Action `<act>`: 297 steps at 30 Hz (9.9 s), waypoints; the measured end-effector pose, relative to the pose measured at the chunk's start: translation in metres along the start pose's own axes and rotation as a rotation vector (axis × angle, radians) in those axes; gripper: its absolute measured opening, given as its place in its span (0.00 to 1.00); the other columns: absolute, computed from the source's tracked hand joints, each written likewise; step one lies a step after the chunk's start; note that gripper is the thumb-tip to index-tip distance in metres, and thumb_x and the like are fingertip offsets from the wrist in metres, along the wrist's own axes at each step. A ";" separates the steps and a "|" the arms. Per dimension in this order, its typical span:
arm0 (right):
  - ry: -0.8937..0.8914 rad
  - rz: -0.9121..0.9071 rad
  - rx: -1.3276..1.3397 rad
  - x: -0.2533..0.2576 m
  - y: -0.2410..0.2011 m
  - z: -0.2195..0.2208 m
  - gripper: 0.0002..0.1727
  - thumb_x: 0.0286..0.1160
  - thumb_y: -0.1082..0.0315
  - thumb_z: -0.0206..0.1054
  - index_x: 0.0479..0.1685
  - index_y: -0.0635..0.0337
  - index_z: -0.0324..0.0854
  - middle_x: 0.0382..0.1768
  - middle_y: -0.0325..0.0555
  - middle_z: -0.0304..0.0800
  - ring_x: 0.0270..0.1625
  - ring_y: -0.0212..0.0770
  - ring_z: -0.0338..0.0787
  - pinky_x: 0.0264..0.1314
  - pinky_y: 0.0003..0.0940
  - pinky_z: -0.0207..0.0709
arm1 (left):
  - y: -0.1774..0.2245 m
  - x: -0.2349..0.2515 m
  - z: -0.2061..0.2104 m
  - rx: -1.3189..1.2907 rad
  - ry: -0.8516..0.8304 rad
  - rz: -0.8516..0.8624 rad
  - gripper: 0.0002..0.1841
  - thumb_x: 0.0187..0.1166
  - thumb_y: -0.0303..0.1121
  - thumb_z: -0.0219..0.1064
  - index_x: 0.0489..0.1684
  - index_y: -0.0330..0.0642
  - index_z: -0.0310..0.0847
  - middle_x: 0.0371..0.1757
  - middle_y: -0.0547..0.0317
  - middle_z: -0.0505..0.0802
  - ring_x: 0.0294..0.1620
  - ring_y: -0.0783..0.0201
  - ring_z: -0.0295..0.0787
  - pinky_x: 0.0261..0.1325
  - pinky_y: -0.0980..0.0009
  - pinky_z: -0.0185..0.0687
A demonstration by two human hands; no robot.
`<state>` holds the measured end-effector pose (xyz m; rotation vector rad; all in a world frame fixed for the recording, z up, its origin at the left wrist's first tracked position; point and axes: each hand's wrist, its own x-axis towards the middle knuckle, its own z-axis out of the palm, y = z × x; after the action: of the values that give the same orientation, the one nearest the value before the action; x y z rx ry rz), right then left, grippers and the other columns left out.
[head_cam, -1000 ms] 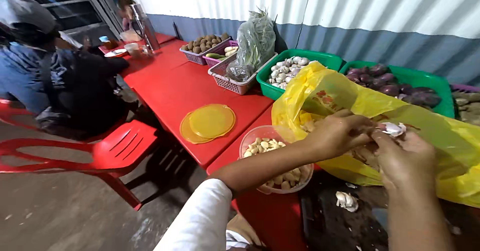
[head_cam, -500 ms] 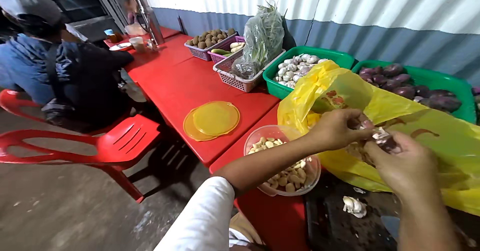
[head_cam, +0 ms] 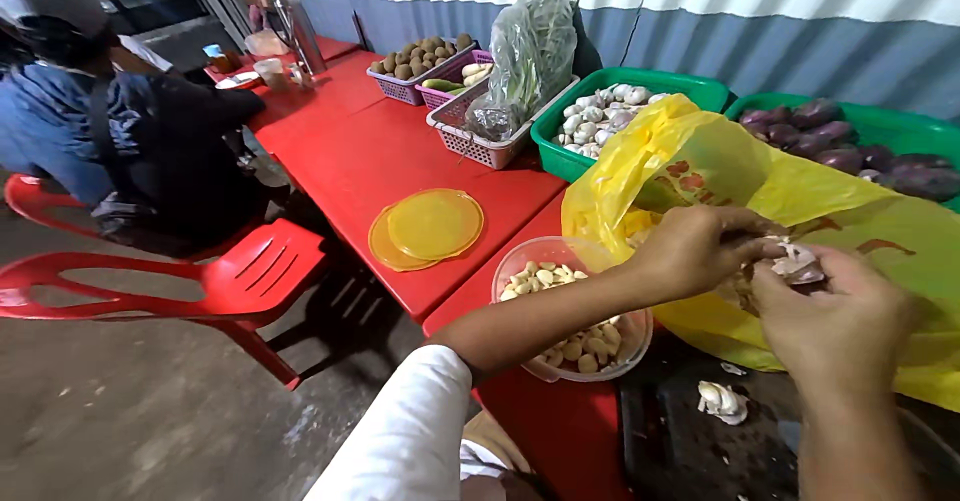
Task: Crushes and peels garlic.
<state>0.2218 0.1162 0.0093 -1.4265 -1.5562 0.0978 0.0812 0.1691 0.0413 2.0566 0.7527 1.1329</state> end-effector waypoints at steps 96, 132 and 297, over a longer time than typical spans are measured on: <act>0.005 0.356 0.275 0.012 0.014 -0.019 0.15 0.85 0.67 0.60 0.50 0.74 0.83 0.34 0.47 0.85 0.30 0.26 0.85 0.38 0.25 0.83 | -0.010 0.023 0.014 0.020 -0.159 0.053 0.10 0.78 0.16 0.66 0.53 0.23 0.86 0.48 0.37 0.92 0.47 0.54 0.92 0.57 0.59 0.88; -0.093 0.162 0.048 0.009 0.022 -0.028 0.18 0.86 0.70 0.56 0.54 0.80 0.84 0.54 0.78 0.86 0.56 0.66 0.87 0.61 0.66 0.74 | 0.006 0.029 0.011 0.405 -0.276 0.199 0.13 0.78 0.14 0.64 0.52 0.31 0.92 0.51 0.41 0.93 0.55 0.50 0.90 0.63 0.60 0.83; 0.045 0.428 0.575 0.030 0.009 -0.058 0.09 0.80 0.75 0.64 0.55 0.58 0.75 0.39 0.29 0.88 0.36 0.23 0.90 0.41 0.22 0.88 | 0.019 0.017 0.044 -0.139 0.038 0.060 0.13 0.81 0.22 0.66 0.59 0.23 0.85 0.54 0.33 0.92 0.57 0.48 0.91 0.67 0.57 0.83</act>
<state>0.2731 0.1118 0.0506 -1.2523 -1.0413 0.7049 0.1302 0.1583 0.0465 1.9578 0.6158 1.2253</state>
